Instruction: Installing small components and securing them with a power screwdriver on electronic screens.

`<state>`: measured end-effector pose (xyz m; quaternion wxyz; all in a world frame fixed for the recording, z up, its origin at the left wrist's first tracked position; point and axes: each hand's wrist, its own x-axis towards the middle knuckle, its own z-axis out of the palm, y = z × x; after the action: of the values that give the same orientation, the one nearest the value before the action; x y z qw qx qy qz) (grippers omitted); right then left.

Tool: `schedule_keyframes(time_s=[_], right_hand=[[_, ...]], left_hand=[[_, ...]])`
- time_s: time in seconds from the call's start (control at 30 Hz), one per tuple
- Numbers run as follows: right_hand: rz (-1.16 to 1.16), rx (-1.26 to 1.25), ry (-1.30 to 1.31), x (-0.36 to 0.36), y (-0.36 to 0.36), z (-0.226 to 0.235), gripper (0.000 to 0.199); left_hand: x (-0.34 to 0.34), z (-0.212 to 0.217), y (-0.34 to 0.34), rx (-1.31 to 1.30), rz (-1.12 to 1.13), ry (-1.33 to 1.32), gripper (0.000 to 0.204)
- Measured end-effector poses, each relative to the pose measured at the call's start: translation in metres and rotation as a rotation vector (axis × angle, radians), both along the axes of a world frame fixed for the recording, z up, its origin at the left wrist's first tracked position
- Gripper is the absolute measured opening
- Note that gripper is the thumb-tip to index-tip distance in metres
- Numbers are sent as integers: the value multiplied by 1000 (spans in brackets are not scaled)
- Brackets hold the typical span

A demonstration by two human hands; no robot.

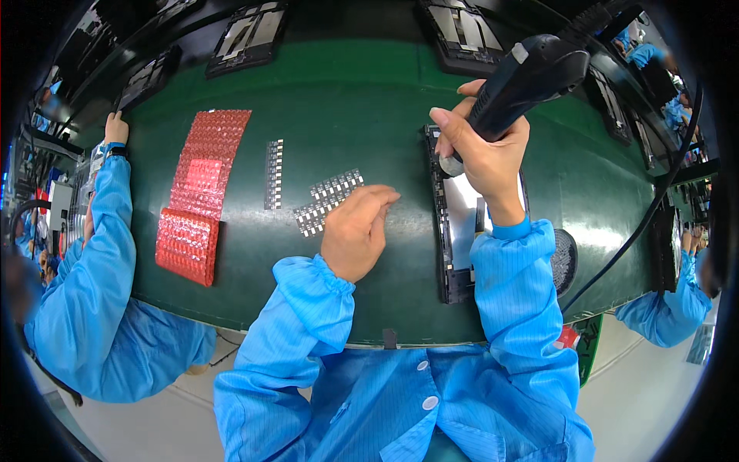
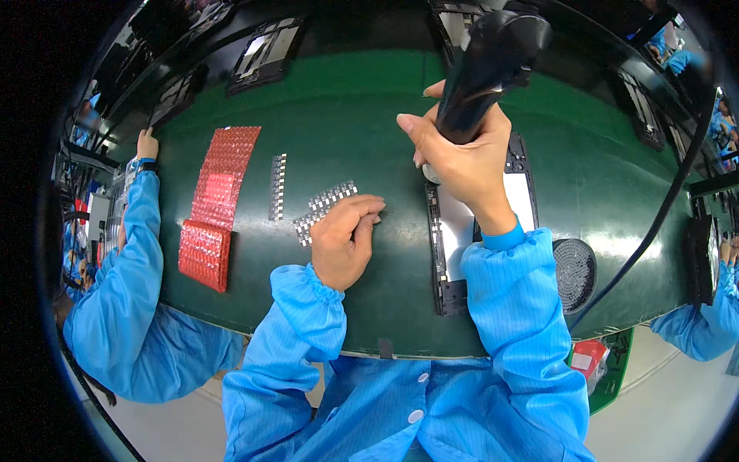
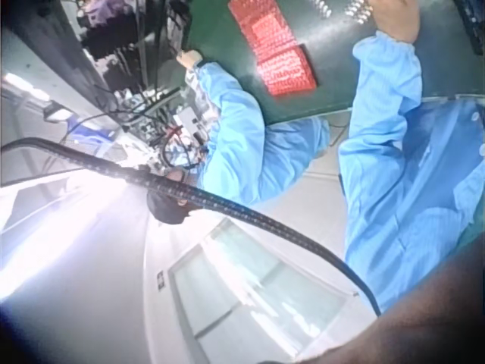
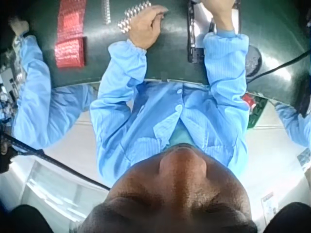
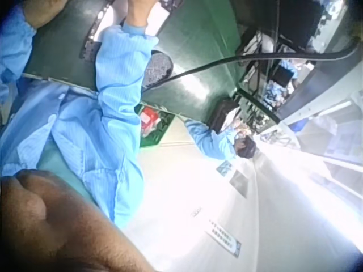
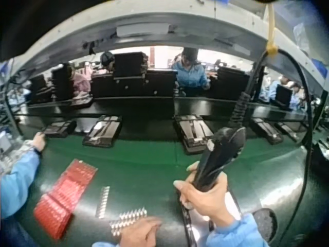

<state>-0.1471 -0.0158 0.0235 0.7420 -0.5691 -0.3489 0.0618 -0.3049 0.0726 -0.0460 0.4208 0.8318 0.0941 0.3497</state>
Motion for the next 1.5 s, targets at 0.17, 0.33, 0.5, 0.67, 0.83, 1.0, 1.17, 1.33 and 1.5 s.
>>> schedule_keyframes(time_s=[0.17, 0.33, 0.5, 0.67, 0.83, 1.0, 1.17, 1.33, 1.5], right_hand=[[36, -51, -59, -9, 3, -2, 29], [37, -73, -87, -11, 2, -2, 29], [13, -23, -65, -6, -4, -1, 30], [-43, 78, -47, -7, -9, 20, 30], [-173, 180, -92, -1, -54, 39, 36], [-140, 192, -64, 3, -90, 35, 38], [-187, 171, -34, 6, -122, 14, 37], [-179, 170, -13, -4, -140, 0, 38], [-127, 101, 18, -10, -144, -8, 39]], left_hand=[[-3, 5, -2, 59, -11, 21, 18], [-4, 4, -7, 88, -42, 14, 19], [5, 1, -17, 189, -185, -94, 20], [-8, 9, -60, 408, -485, -185, 34], [4, -2, -96, 608, -574, -89, 51], [-3, -8, -96, 576, -305, 41, 47], [-11, -3, -73, 607, -93, 119, 42], [2, 1, -37, 670, 33, 215, 39], [38, 25, 25, 806, 26, 514, 28]])
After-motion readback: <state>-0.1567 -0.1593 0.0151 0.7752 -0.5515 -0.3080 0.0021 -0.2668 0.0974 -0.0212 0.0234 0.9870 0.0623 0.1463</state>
